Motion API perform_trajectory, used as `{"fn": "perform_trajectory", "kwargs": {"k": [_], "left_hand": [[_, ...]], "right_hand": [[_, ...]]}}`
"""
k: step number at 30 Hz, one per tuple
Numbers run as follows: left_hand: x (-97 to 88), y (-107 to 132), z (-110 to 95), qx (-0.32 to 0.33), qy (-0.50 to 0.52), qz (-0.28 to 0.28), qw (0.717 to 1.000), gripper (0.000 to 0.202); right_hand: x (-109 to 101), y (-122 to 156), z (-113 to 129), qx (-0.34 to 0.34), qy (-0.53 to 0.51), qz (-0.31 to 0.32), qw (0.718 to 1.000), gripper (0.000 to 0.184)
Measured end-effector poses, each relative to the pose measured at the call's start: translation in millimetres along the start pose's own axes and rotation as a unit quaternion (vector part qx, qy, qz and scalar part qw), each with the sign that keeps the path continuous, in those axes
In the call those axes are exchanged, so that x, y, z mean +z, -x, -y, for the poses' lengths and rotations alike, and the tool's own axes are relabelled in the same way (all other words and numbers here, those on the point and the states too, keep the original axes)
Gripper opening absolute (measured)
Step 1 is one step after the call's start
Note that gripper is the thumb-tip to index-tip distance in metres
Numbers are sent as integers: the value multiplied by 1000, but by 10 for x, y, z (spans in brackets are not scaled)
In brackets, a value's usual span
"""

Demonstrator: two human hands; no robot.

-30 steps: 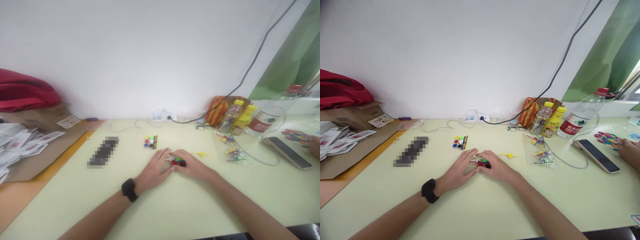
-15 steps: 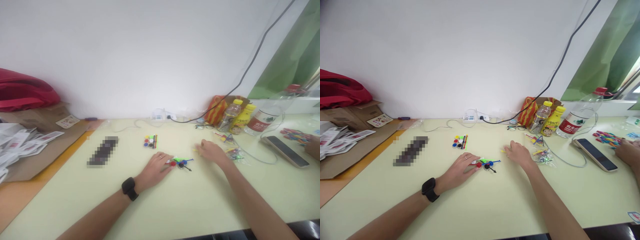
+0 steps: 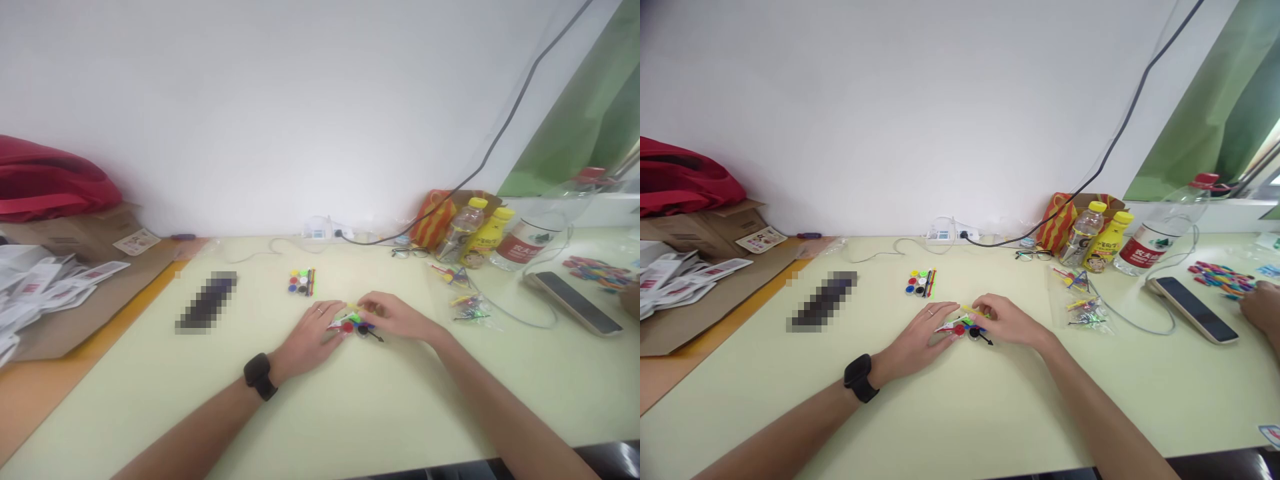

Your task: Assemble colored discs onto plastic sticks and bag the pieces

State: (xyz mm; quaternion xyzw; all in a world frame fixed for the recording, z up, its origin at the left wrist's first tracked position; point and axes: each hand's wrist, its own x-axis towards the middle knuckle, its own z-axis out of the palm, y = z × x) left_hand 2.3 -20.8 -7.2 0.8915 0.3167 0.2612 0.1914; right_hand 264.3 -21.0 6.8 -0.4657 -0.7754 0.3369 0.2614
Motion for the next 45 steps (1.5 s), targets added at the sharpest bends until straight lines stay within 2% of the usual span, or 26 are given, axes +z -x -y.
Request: {"fn": "perform_trajectory", "kwargs": {"k": [5,10,15,19,22,25,30,34,36,39,45], "left_hand": [[-8,10,3,-20,-2,22,1000,49],[-23,-10,-5,-14,14,29,999,38],[-39,-16,-25,0,22,24,999,36],[-58,-6,-35,2,15,25,1000,38],[-66,6,-33,0,16,25,1000,41],[-64,20,-25,-4,19,21,1000,42],[-65,41,-22,-2,30,8,1000,44],[-105,46,-49,-12,50,-2,999,43],[-131,46,-67,-17,60,-6,998,41],[-161,44,-83,-24,75,-16,997,39],[-145,52,-41,-45,91,-57,993,38]], "right_hand": [[46,24,31,-53,-3,60,997,61],[77,20,-10,-49,-4,36,998,48],[30,11,31,-49,-19,28,998,49],[-92,-151,-110,-37,-22,-46,998,36],[-268,-412,-348,-14,61,-126,990,31],[-512,-741,-588,-1,190,-192,963,26],[-856,-1219,-829,49,249,-281,926,28],[-941,-1402,-945,107,268,-314,905,33],[-953,-1438,-982,126,268,-304,906,33],[-979,-1463,-972,116,260,-294,913,33],[-1033,-1405,-672,38,224,-328,917,30]]}}
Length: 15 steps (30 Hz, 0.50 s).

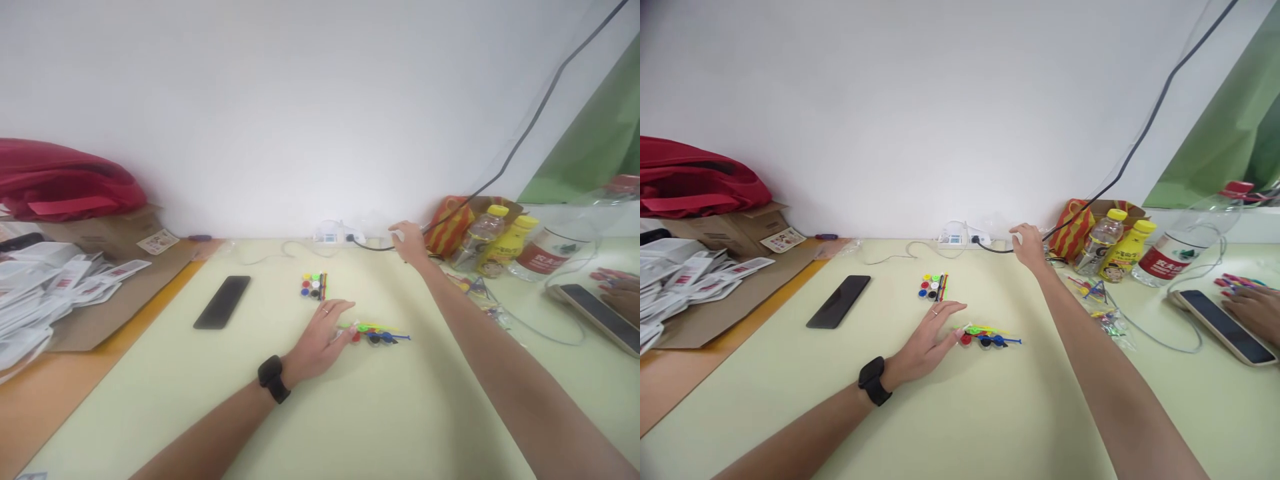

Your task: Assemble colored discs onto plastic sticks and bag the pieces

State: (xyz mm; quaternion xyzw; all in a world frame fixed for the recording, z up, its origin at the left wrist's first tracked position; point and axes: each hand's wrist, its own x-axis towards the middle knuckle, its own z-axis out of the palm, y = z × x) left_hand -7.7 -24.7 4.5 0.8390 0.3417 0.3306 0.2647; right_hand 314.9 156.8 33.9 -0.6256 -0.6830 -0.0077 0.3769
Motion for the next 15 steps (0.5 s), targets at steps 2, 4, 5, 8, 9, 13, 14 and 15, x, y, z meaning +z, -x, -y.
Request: {"fn": "perform_trajectory", "kwargs": {"k": [2,4,5,8,9,13,14,15], "left_hand": [[6,-12,31,-12,0,-34,999,41],[-7,-47,59,-27,10,-72,997,45],[-24,-76,70,-35,20,-90,995,47],[-116,-198,90,-59,58,-133,988,49],[-154,-245,92,-73,77,-139,985,49],[-275,-406,63,-135,177,-50,974,50],[-291,-436,48,-142,186,-30,972,50],[-303,-464,30,-145,187,-22,971,49]], "right_hand": [[-124,100,132,-10,-38,-2,999,28],[-271,287,280,-24,-153,15,988,24],[-347,409,357,-30,-235,37,971,25],[-538,827,566,-14,-382,152,912,38],[-578,962,623,-2,-404,185,896,40],[-625,1368,767,43,-447,246,859,44],[-626,1430,785,51,-453,248,855,44],[-630,1476,796,55,-457,252,851,43]]}}
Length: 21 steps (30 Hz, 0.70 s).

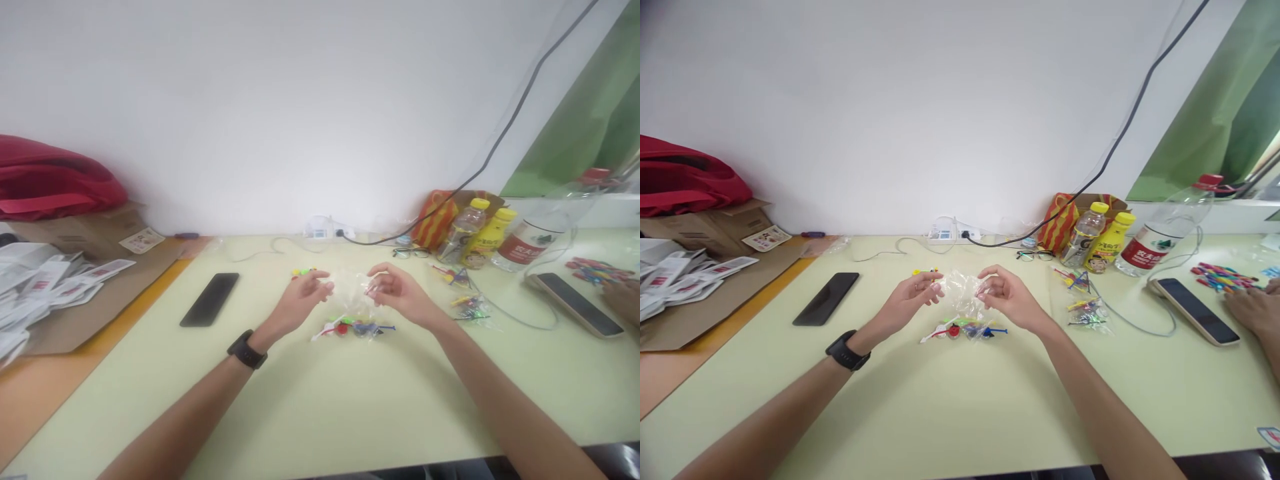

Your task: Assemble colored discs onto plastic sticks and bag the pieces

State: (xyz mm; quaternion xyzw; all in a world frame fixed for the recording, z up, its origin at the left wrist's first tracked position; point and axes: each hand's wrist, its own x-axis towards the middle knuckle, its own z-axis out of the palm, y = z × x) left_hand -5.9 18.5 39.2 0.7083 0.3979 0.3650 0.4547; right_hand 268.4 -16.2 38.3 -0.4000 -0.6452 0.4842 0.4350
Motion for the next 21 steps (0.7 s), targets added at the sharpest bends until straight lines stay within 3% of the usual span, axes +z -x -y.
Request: {"fn": "perform_trajectory", "kwargs": {"k": [3,5,9,13,16,21], "left_hand": [[0,-56,-100,2,-10,-2,1000,44],[-11,-92,-186,8,-7,27,1000,42],[-45,-137,-346,10,-17,113,993,38],[-69,-165,-424,0,-39,150,988,31],[-113,-228,-489,6,-58,142,988,29],[-250,-382,-649,-2,-107,122,987,33]], "right_hand": [[15,71,15,14,-18,32,999,40],[1,83,37,10,-28,36,999,37],[26,53,58,-17,7,-29,999,33],[93,17,112,-45,75,-61,994,45],[61,-45,247,-62,131,-34,989,51],[-121,-300,567,-37,242,50,968,37]]}}
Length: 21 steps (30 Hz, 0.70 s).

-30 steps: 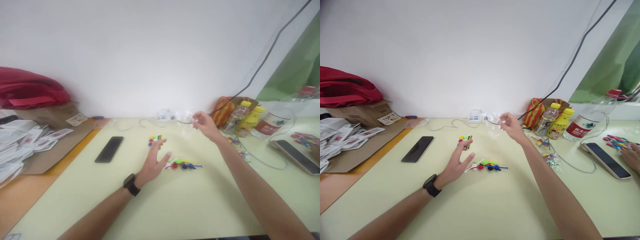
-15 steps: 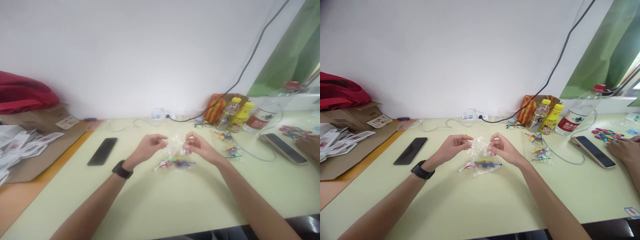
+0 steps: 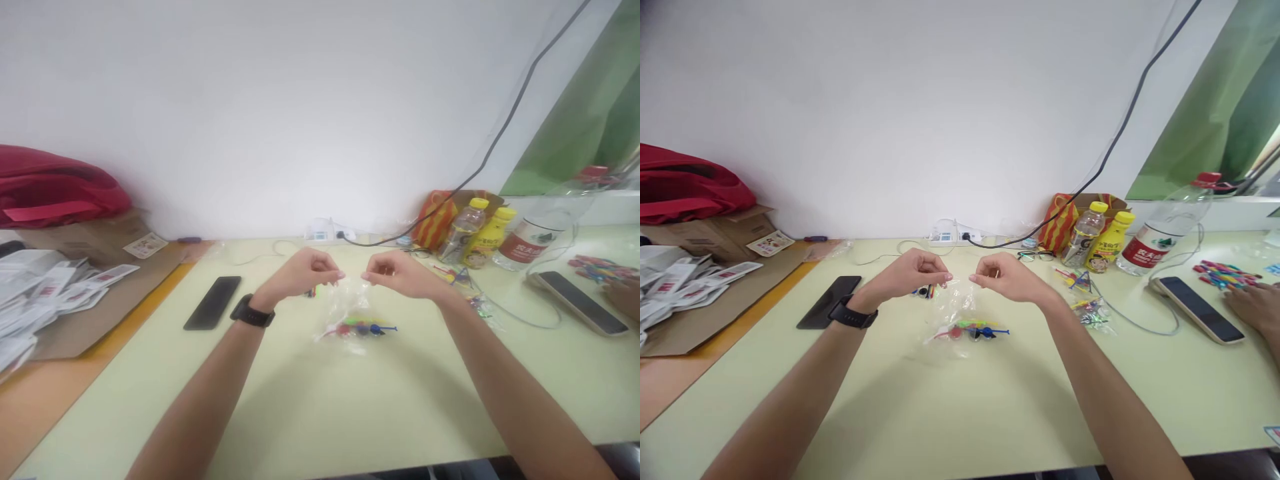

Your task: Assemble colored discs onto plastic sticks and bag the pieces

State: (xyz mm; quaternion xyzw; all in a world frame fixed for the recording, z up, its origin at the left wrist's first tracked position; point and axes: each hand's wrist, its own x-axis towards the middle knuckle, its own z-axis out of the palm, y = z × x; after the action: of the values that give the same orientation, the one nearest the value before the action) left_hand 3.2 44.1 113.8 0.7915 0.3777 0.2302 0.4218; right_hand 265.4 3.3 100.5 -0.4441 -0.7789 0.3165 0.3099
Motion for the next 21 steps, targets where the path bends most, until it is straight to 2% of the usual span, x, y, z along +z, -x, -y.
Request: {"fn": "perform_trajectory", "kwargs": {"k": [4,10,14,16,19,21], "left_hand": [[-108,-46,40,-12,-11,-29,999,32],[-185,-60,247,-31,-9,-11,999,32],[-221,-53,282,-10,-8,19,1000,37],[-223,-59,288,-1,5,19,1000,38],[-214,-90,321,4,39,-41,998,38],[-217,-119,364,9,60,-90,994,38]], "right_hand": [[-169,-188,29,6,-4,29,1000,37],[-275,-241,-90,5,32,108,994,31],[-327,-227,-102,10,21,114,993,34],[-312,-227,-89,6,-8,93,996,35],[-232,-238,-94,16,-80,50,995,36],[-173,-252,-133,39,-116,69,990,47]]}}
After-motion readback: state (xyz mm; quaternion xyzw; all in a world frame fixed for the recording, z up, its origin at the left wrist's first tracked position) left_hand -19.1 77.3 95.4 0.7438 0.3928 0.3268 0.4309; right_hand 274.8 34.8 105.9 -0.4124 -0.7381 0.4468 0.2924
